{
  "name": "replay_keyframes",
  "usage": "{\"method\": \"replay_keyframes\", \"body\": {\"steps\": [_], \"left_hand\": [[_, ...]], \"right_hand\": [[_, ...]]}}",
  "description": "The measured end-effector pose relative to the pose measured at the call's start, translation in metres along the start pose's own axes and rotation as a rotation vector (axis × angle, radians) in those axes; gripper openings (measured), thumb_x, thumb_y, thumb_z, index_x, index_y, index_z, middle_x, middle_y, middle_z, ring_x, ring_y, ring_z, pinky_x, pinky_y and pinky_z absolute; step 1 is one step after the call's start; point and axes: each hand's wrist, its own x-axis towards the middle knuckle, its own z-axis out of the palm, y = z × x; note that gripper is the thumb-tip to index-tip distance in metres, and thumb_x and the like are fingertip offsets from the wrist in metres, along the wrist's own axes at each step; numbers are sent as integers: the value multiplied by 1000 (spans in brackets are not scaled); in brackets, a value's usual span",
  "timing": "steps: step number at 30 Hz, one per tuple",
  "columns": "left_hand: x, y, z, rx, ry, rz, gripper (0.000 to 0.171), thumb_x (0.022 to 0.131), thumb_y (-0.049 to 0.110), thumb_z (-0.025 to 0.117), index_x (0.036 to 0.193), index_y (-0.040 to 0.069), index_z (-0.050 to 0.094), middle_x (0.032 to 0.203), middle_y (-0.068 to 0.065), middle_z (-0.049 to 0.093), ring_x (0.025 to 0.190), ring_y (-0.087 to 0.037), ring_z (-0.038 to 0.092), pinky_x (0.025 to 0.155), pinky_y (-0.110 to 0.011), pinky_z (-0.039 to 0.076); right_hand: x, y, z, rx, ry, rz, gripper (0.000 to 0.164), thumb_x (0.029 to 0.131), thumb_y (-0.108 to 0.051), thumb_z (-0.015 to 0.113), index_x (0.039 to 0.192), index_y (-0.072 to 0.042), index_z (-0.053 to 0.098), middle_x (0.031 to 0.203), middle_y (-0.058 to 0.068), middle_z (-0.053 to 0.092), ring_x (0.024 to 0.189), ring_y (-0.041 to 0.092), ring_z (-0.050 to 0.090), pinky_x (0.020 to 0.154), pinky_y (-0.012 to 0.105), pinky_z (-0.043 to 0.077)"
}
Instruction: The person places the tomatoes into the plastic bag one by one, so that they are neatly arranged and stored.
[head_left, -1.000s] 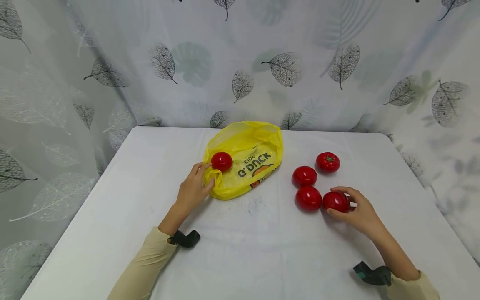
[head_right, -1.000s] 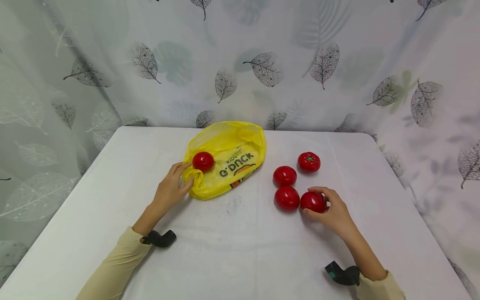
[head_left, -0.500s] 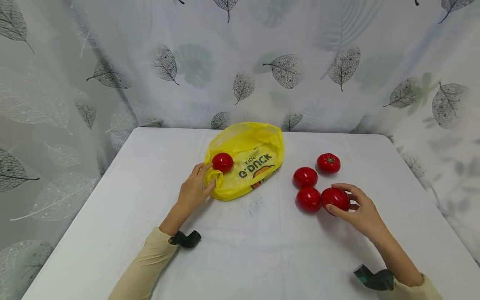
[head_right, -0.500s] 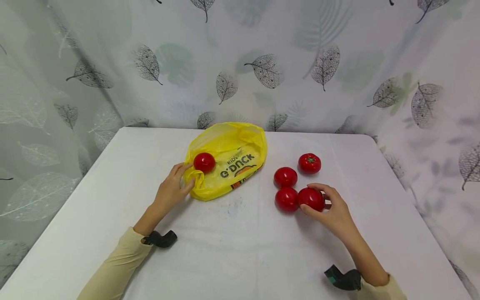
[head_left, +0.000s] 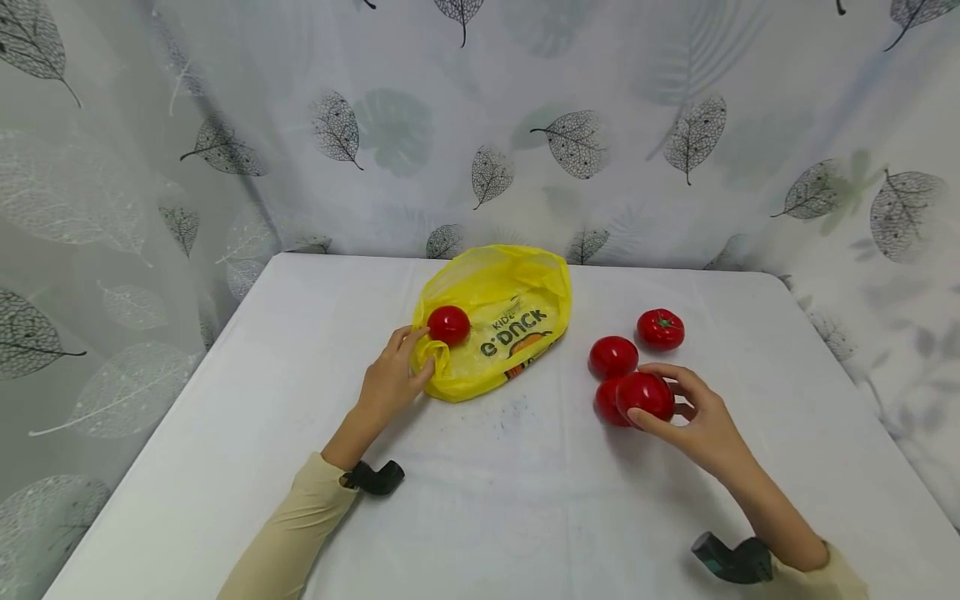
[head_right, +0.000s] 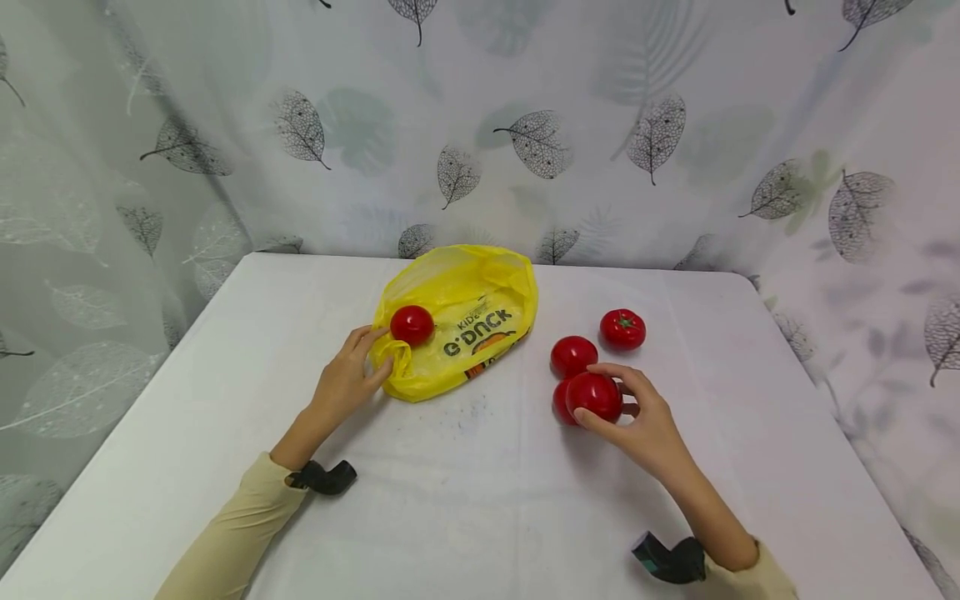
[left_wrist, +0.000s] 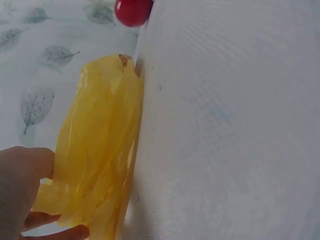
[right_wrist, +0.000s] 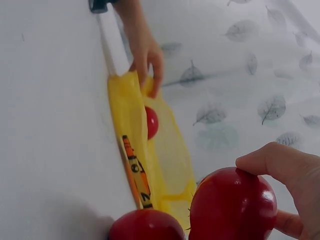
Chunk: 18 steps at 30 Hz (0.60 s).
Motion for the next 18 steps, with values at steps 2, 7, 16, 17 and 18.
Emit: {"method": "replay_keyframes", "body": {"steps": [2, 7, 16, 17, 18], "left_hand": [[0, 0, 0, -1, -1, -2, 46, 90, 17, 66, 131, 0, 56, 130, -22, 53, 91, -34, 65, 63, -40, 59], [0, -1, -1, 1, -4, -16, 46, 90, 17, 65, 132, 2, 56, 130, -22, 53, 92, -35, 65, 60, -39, 58], [0, -3, -3, 9, 3, -12, 46, 89, 18, 66, 132, 3, 56, 130, -21, 54, 82, -30, 63, 55, -33, 55], [0, -3, -3, 8, 5, -11, 46, 89, 18, 66, 132, 3, 57, 130, -21, 54, 80, -29, 62, 53, -32, 55], [0, -3, -3, 10, 5, -11, 46, 89, 18, 66, 131, 3, 57, 130, -21, 54, 78, -28, 62, 53, -31, 54]], "right_hand": [[2, -3, 3, 12, -6, -11, 65, 75, -7, 81, 134, -6, 51, 131, 14, 53, 107, 6, 47, 75, 14, 52], [11, -13, 14, 42, -61, -18, 63, 76, -8, 81, 133, -7, 52, 132, 15, 51, 112, 20, 46, 76, 17, 52], [26, -25, 32, 101, -147, -5, 61, 79, -14, 80, 133, -11, 51, 133, 14, 49, 115, 34, 50, 76, 24, 54], [27, -26, 34, 101, -150, -7, 61, 79, -14, 80, 133, -11, 51, 133, 14, 49, 114, 34, 50, 77, 25, 54], [29, -26, 37, 100, -153, -9, 61, 79, -15, 80, 133, -11, 52, 133, 14, 49, 113, 33, 51, 77, 26, 54]]}}
